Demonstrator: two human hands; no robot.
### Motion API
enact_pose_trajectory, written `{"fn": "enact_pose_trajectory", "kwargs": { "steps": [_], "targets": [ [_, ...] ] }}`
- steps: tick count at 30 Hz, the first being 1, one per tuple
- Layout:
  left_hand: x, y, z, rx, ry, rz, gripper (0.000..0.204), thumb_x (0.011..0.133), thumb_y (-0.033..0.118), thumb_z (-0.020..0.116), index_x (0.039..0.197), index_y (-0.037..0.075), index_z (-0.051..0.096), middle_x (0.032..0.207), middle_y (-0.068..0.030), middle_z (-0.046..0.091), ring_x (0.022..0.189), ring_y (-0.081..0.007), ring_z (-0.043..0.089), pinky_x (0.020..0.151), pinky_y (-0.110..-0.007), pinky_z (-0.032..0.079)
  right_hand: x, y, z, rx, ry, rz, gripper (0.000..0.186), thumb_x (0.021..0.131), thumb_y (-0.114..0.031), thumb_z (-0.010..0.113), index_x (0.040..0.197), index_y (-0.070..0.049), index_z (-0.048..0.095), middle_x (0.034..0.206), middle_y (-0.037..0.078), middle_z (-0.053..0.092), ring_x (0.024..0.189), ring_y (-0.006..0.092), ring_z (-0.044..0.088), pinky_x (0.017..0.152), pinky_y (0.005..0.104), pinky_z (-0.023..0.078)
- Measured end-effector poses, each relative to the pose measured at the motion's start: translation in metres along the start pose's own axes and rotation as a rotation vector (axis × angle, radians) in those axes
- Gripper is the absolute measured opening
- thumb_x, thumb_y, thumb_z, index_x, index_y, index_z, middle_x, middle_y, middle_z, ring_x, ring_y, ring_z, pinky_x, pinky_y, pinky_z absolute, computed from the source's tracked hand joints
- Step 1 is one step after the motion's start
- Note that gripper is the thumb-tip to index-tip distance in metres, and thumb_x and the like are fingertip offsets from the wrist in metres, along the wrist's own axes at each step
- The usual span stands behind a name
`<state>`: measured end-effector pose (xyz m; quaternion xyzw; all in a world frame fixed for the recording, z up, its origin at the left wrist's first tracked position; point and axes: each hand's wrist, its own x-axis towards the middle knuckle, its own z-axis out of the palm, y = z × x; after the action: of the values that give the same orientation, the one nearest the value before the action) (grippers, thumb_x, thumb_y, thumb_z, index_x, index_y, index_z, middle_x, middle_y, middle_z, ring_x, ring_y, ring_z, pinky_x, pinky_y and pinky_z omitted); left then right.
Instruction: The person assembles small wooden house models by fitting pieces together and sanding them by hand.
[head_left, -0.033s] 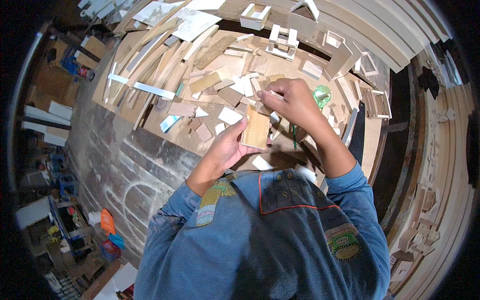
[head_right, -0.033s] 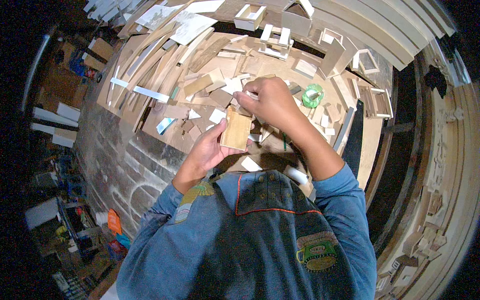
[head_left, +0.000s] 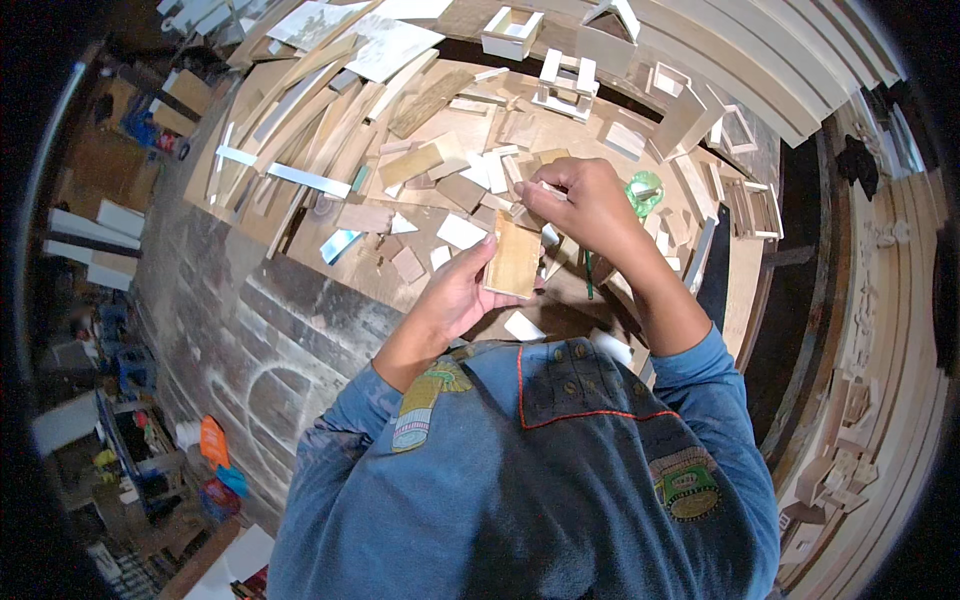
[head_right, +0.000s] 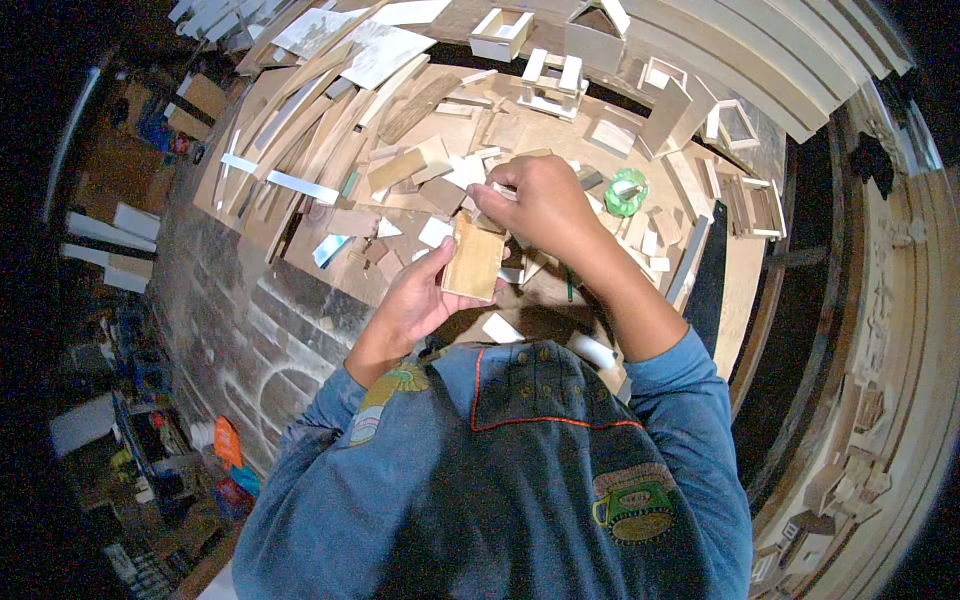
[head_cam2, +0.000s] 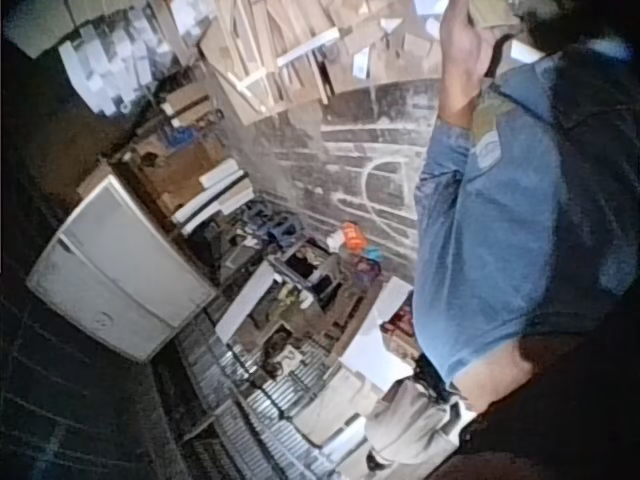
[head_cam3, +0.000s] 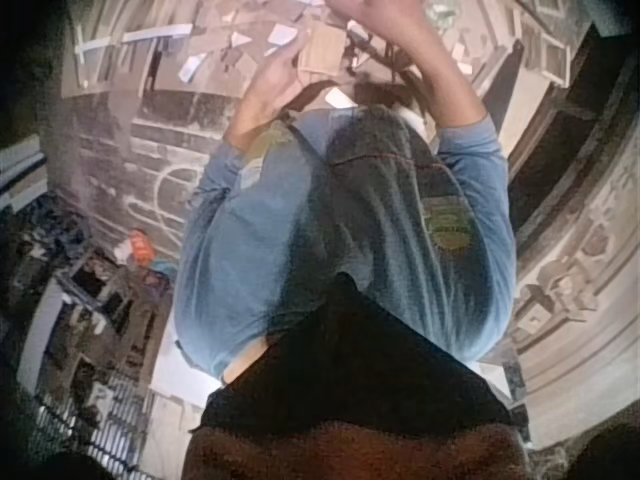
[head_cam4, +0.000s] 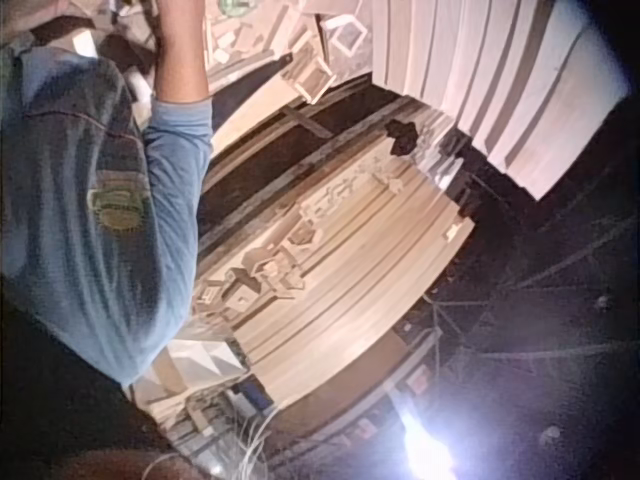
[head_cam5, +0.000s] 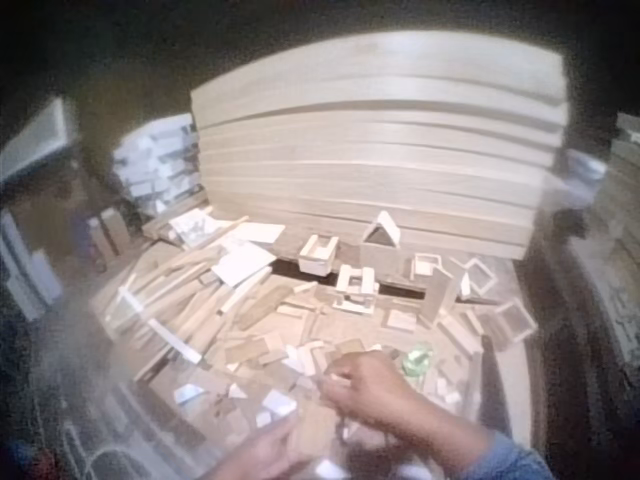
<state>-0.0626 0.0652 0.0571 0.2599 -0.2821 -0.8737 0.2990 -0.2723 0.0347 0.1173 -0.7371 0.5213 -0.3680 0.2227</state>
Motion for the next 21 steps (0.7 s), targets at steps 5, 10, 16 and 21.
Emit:
{"fn": "enact_pose_trajectory", "kwargs": {
  "steps": [5, 10, 16, 21],
  "targets": [
    [0.000, -0.001, 0.003, 0.008, 0.018, 0.007, 0.056, 0.102, 0.042, 0.040, 0.136, -0.002, 0.041, 0.126, -0.0188, 0.057, 0.106, -0.0342, 0.064, 0.088, -0.046, 0.055, -0.002, 0.000, 0.004, -0.029, -0.005, 0.025, 0.026, 0.084, -0.026, 0.068, 0.084, 0.000, 0.071, 0.071, 0.019, 0.064, 0.061, 0.0304, 0.062, 0.058, 0.0371, 0.047],
    [0.001, -0.003, 0.002, 0.004, 0.010, 0.011, 0.055, 0.102, 0.042, 0.041, 0.135, -0.001, 0.042, 0.125, -0.0182, 0.058, 0.106, -0.0338, 0.064, 0.087, -0.046, 0.056, -0.005, 0.003, 0.009, -0.063, 0.008, 0.012, 0.026, 0.083, -0.026, 0.068, 0.084, -0.001, 0.072, 0.074, 0.019, 0.065, 0.064, 0.0333, 0.064, 0.060, 0.0375, 0.048],
    [0.000, -0.002, 0.003, 0.010, 0.016, -0.006, 0.051, 0.102, 0.041, 0.042, 0.133, 0.001, 0.044, 0.123, -0.0164, 0.058, 0.105, -0.0332, 0.064, 0.087, -0.046, 0.056, -0.007, 0.000, 0.010, -0.046, -0.004, 0.055, 0.024, 0.082, -0.023, 0.068, 0.084, 0.000, 0.072, 0.077, 0.020, 0.066, 0.066, 0.0339, 0.065, 0.062, 0.0368, 0.050],
    [0.000, -0.003, 0.007, 0.032, 0.039, 0.004, 0.048, 0.103, 0.039, 0.042, 0.132, 0.001, 0.045, 0.122, -0.0151, 0.059, 0.105, -0.0326, 0.064, 0.086, -0.045, 0.056, -0.009, 0.003, 0.012, -0.034, 0.034, 0.018, 0.023, 0.082, -0.022, 0.068, 0.085, 0.000, 0.072, 0.077, 0.019, 0.067, 0.067, 0.0333, 0.066, 0.063, 0.0368, 0.050]
  ]
}}
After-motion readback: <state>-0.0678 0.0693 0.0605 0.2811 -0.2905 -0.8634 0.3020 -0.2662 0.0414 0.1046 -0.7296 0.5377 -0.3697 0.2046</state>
